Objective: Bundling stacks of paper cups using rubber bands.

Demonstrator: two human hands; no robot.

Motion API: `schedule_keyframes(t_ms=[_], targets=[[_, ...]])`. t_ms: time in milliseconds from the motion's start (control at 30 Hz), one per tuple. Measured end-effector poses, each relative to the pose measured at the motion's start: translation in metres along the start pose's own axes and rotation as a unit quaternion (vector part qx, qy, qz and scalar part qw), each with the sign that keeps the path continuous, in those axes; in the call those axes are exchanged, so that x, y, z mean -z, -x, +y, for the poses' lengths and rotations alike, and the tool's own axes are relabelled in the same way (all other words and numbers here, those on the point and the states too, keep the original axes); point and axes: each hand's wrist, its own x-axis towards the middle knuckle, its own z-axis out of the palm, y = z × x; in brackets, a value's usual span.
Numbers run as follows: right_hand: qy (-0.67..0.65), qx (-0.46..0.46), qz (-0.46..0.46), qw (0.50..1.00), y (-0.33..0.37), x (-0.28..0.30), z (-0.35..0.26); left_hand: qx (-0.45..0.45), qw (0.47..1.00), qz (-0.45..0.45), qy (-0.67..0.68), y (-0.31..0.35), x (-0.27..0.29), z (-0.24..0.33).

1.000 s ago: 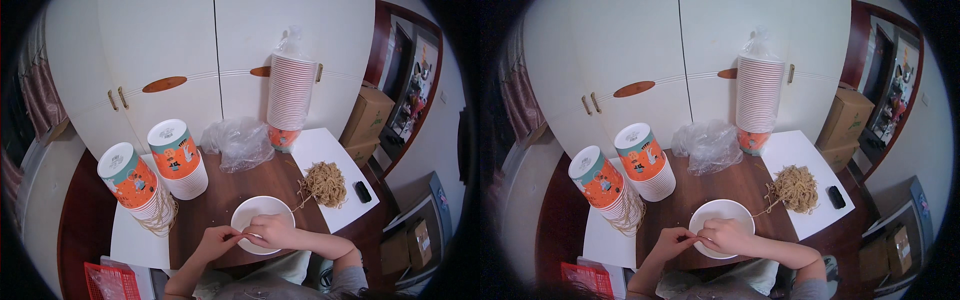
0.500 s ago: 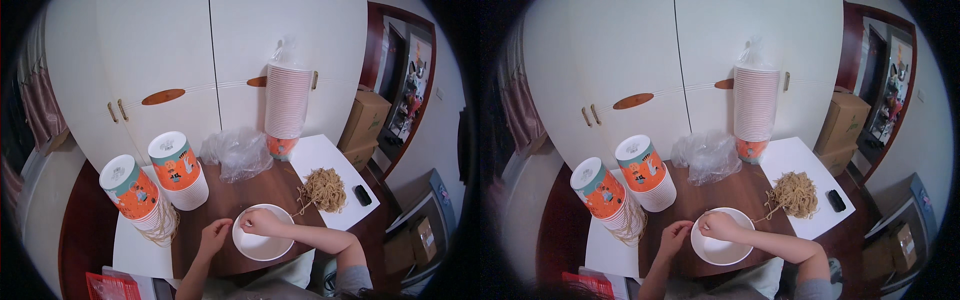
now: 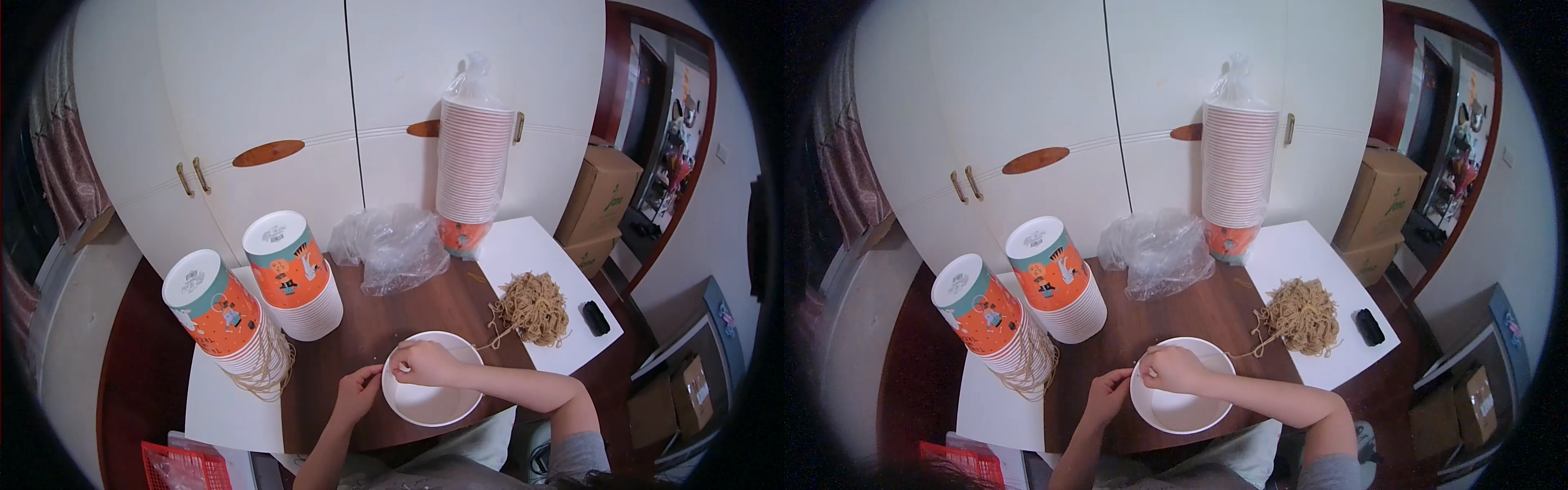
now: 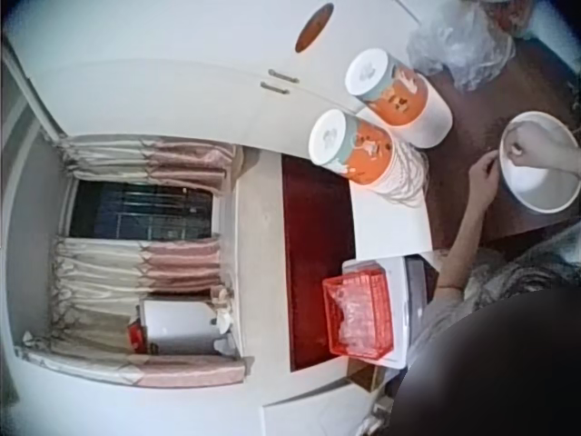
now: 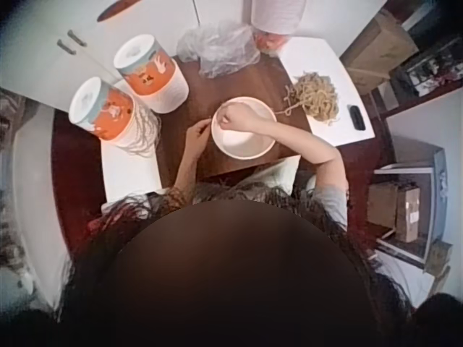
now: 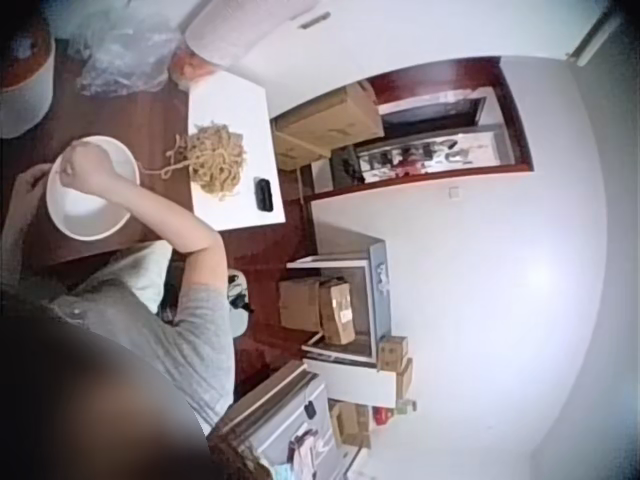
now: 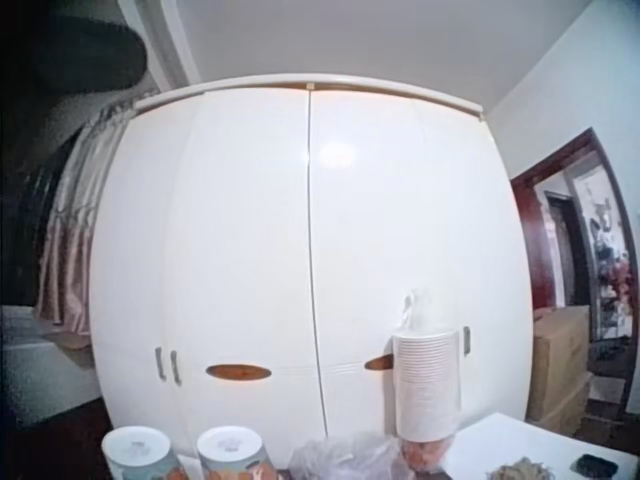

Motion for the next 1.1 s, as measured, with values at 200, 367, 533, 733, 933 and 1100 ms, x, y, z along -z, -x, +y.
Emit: schedule_keyframes(t_ms=[200,367,533,733,933,1100], targets=[[0.000,-0.005,0.004,1.000,-0.002,0.001,-0.002,0.003,1.000,-0.001,0.008,0.002,0.002,0.000],[0.007,-0.001,-0.004,1.000,-0.002,0.000,-0.002,-0.003,1.000,-0.003,0.000,0.002,0.002,-0.004],[0.007,0.011,0.002,1.000,-0.002,-0.004,-0.002,-0.029,0.998,0.012,-0.057,0.005,0.002,0.001],[0.010,0.107,-0.070,0.992,-0.011,0.006,0.005,-0.075,0.974,0.032,-0.211,0.016,-0.003,0.021],[0.056,0.132,-0.165,0.976,-0.012,0.017,-0.001,-0.073,0.990,0.054,-0.104,0.024,0.001,0.009],[0.055,0.067,-0.187,0.978,0.000,0.037,0.002,-0.029,0.988,0.067,0.136,0.027,0.024,0.021]])
